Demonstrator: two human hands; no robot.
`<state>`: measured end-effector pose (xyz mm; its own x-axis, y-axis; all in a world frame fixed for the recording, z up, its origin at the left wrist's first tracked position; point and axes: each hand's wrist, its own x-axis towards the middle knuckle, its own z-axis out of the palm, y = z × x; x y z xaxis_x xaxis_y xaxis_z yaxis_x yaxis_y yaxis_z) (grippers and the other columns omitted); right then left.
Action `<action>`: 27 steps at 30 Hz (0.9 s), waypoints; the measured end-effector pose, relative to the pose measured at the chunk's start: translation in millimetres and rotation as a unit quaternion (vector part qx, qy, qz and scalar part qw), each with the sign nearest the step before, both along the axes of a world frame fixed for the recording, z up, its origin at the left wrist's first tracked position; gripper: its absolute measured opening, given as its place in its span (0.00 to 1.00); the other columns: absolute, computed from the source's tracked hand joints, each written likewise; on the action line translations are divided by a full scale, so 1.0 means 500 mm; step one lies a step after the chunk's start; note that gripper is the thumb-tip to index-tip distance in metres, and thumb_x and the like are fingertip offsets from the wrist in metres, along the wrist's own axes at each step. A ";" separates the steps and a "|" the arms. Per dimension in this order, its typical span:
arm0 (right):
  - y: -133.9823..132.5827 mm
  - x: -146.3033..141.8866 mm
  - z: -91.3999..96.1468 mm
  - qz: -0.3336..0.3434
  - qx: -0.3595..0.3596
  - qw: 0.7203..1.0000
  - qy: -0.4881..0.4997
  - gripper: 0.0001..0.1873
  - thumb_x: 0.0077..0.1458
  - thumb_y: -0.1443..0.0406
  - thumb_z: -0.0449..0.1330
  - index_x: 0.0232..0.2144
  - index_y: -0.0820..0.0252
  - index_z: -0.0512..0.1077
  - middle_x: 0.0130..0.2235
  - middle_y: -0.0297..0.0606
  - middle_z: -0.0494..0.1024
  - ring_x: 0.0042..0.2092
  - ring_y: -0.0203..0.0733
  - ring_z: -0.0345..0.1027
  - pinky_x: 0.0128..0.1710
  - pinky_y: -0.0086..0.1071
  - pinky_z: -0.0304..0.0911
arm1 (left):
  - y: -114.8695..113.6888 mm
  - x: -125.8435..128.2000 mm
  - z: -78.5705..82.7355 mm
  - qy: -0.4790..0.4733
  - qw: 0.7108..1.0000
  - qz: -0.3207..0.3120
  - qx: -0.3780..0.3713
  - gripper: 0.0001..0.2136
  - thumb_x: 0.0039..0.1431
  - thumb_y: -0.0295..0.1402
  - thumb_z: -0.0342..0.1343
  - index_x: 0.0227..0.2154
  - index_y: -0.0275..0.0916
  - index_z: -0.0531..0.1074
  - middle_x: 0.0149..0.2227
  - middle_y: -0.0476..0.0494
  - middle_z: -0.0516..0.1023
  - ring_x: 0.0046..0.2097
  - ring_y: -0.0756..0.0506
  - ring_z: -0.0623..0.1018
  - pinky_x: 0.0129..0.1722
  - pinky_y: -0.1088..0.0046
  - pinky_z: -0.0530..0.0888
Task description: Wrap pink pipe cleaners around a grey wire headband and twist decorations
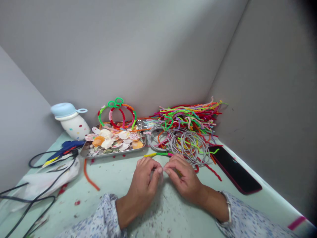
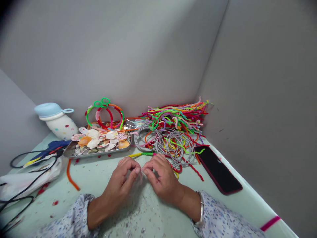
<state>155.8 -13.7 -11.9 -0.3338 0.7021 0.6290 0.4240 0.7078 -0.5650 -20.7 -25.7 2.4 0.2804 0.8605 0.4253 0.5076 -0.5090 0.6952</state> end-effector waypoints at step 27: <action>0.000 0.002 -0.002 0.014 -0.005 1.000 -0.001 0.06 0.61 0.68 0.53 0.33 0.58 0.69 0.30 0.36 0.70 0.36 0.42 0.61 0.39 0.39 0.56 | 0.001 0.002 -0.001 -0.017 0.998 -0.029 -0.046 0.12 0.67 0.34 0.43 0.28 0.39 0.65 0.30 0.46 0.69 0.36 0.45 0.68 0.40 0.66 0.63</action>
